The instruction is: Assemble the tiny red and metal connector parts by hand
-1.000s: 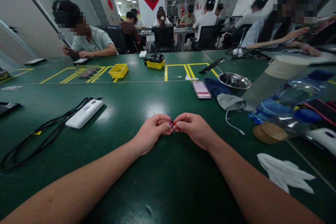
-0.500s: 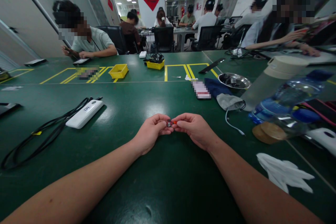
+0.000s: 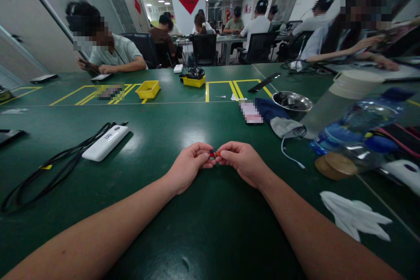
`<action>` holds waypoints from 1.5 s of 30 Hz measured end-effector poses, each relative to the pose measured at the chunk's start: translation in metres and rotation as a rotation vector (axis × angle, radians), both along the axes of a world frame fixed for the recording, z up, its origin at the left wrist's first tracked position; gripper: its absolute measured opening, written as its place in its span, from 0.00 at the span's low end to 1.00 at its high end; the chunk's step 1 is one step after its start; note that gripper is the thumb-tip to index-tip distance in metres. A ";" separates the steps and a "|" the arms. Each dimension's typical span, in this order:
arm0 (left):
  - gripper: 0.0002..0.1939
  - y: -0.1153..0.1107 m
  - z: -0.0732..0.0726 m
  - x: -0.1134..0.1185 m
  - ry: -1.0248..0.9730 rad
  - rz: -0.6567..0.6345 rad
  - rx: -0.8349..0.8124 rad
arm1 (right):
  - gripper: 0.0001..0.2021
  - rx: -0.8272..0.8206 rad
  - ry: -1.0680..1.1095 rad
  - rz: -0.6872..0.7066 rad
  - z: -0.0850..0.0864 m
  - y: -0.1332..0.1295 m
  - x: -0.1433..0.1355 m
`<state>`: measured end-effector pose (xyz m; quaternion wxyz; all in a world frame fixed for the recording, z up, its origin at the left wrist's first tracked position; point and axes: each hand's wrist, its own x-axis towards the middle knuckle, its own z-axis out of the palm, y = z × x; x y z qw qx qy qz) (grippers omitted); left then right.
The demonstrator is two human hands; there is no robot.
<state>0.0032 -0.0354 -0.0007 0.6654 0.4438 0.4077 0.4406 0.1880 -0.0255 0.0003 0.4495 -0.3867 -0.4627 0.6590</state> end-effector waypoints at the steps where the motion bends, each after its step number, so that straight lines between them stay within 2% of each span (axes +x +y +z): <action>1: 0.08 0.000 0.000 0.000 -0.004 0.010 -0.009 | 0.06 -0.002 0.002 0.000 0.000 0.000 0.000; 13: 0.07 -0.001 0.007 0.003 0.002 0.037 -0.050 | 0.06 0.010 0.009 0.051 -0.001 -0.001 0.003; 19: 0.09 -0.002 0.008 0.001 -0.043 0.002 -0.033 | 0.05 0.017 0.011 0.046 -0.001 -0.001 0.002; 23: 0.11 -0.003 0.007 0.000 -0.013 -0.011 -0.016 | 0.06 0.028 0.005 0.040 -0.003 -0.001 0.001; 31: 0.06 0.001 0.003 0.002 -0.027 0.032 -0.054 | 0.05 -0.001 -0.003 -0.009 0.001 -0.001 0.000; 36: 0.05 0.000 0.005 0.002 -0.053 0.051 -0.083 | 0.06 0.003 -0.009 -0.005 0.001 -0.001 0.000; 41: 0.08 -0.002 0.008 0.002 -0.044 0.049 -0.070 | 0.06 0.004 -0.008 -0.009 0.001 -0.001 -0.001; 45: 0.10 -0.001 0.005 0.001 -0.043 0.022 -0.053 | 0.06 0.012 -0.010 -0.004 0.001 0.000 0.000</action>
